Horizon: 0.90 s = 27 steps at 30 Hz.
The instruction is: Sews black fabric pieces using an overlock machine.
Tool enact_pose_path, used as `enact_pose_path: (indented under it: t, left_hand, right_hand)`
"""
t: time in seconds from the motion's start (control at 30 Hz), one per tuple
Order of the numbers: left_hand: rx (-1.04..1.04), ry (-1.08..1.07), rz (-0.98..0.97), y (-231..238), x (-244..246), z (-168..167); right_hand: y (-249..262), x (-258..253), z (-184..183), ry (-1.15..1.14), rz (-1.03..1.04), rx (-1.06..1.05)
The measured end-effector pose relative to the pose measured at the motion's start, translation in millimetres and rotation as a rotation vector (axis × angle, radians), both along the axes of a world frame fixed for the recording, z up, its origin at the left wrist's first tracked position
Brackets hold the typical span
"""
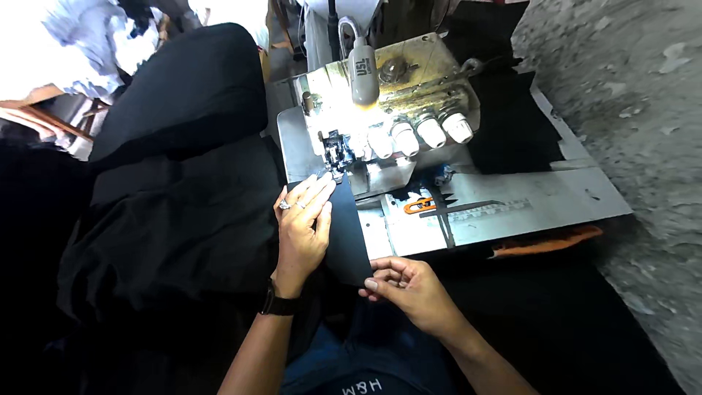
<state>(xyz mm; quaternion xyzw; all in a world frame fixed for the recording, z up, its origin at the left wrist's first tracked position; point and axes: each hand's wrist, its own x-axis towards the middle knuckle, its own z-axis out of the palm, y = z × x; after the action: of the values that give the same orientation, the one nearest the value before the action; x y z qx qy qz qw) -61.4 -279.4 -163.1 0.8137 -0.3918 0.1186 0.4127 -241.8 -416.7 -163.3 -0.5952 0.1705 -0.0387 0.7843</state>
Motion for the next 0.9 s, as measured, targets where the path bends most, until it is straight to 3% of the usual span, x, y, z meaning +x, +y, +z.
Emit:
enact_pose_path:
  t: [0.1, 0.2, 0.37, 0.47, 0.53, 0.67, 0.9]
  left_hand:
    - [0.112, -0.006, -0.055, 19.7, -9.1, 15.8]
    - [0.082, 0.003, -0.086, 43.5, -42.4, 23.4]
    - [0.165, -0.107, -0.083, 40.7, -97.3, -7.0]
    - [0.015, -0.231, 0.057, 22.8, -100.4, -27.6]
    - [-0.054, -0.255, 0.094, 20.0, -99.7, -22.1]
    - [-0.030, -0.162, 0.056, 33.7, -110.6, -4.2]
    - [-0.035, -0.089, 0.061, 27.8, -90.3, -20.2]
  right_hand:
    - [4.2, -1.8, 9.8, -0.010, -0.028, -0.039]
    - [4.0, -6.1, 17.1, 0.017, -0.066, -0.066]
    - [8.2, -9.8, 24.2, 0.017, -0.076, -0.032]
    - [11.4, -9.9, 29.6, -0.002, -0.059, -0.030]
    - [11.6, -8.9, 33.0, -0.039, -0.050, -0.054]
    - [16.6, -11.8, 28.6, -0.068, -0.040, -0.082]
    - [9.0, 6.7, 14.1, -0.023, -0.094, -0.024]
